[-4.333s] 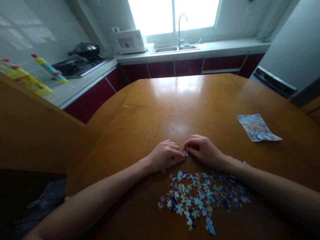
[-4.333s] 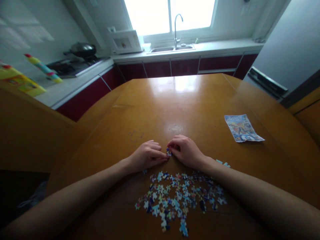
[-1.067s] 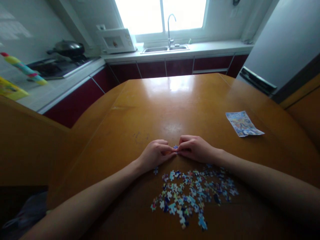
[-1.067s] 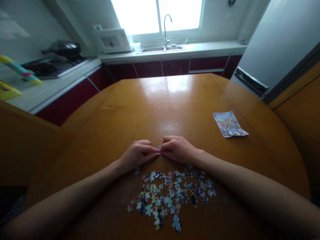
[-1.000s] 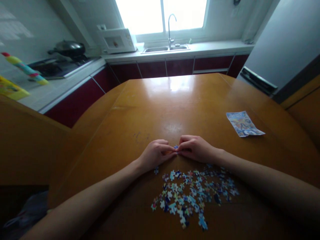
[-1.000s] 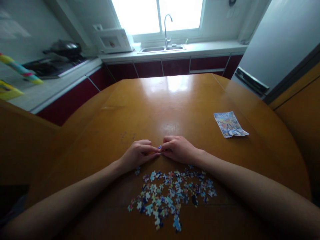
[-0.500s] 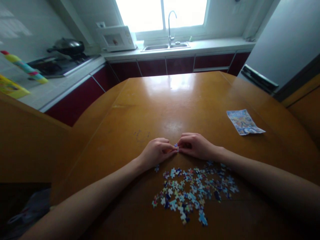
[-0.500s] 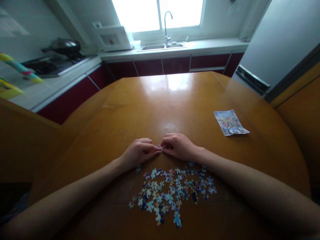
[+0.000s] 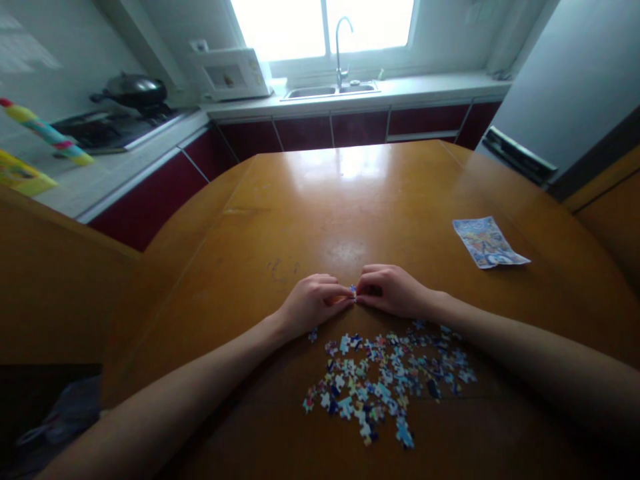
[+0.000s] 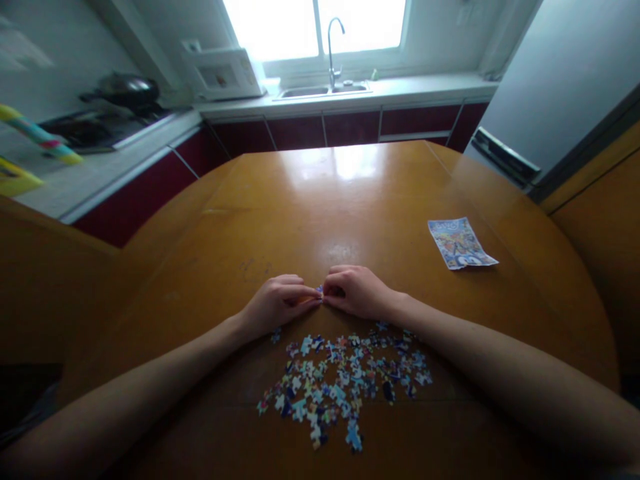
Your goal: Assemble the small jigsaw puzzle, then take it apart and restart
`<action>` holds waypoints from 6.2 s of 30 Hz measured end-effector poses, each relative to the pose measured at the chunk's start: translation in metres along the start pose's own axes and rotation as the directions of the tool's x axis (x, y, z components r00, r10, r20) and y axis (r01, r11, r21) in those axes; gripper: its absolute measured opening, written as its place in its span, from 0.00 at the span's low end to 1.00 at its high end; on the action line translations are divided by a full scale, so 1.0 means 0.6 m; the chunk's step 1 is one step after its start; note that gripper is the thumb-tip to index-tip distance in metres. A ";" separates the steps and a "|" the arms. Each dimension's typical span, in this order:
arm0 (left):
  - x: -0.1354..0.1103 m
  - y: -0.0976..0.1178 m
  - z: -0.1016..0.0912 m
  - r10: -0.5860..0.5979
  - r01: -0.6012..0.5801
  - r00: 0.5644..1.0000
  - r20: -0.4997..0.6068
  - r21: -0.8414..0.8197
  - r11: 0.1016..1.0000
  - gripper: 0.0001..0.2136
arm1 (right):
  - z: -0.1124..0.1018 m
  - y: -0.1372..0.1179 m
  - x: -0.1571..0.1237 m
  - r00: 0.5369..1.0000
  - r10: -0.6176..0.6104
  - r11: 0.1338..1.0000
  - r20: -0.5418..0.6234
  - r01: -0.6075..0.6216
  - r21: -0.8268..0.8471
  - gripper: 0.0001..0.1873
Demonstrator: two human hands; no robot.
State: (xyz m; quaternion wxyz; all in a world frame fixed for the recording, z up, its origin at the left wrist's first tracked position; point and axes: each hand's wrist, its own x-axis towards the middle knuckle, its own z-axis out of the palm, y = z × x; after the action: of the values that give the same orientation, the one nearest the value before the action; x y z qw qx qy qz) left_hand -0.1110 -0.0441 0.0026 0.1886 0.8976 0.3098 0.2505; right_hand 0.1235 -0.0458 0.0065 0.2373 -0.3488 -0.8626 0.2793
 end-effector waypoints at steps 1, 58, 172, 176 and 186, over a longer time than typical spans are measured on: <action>0.000 0.000 0.000 -0.003 0.003 1.000 0.005 0.000 1.000 0.08 | 0.000 0.000 0.000 1.000 0.000 1.000 -0.002 0.000 0.000 0.04; 0.009 -0.001 -0.007 -0.089 0.089 0.991 0.098 0.003 0.996 0.08 | -0.034 0.053 0.020 0.926 0.255 0.912 -0.279 -0.326 -0.249 0.09; 0.015 0.003 -0.012 -0.067 0.067 0.994 0.092 -0.001 0.998 0.08 | -0.043 0.049 0.023 0.904 0.322 0.912 -0.280 -0.376 -0.165 0.09; 0.015 0.002 -0.011 -0.063 0.063 0.994 0.085 -0.002 0.998 0.08 | -0.072 0.056 0.030 0.904 0.373 0.927 -0.207 -0.356 0.119 0.09; 0.017 -0.001 -0.012 -0.036 0.039 0.996 0.085 -0.033 0.999 0.08 | -0.195 0.022 -0.060 0.834 0.400 0.916 -0.379 -0.379 0.133 0.07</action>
State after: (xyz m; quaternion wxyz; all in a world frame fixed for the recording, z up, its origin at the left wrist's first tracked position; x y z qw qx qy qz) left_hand -0.1084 -0.0356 0.0114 0.2217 0.8981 0.3141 0.2138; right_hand 0.2234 -0.0274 0.0760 0.3550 -0.5600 -0.6992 0.2673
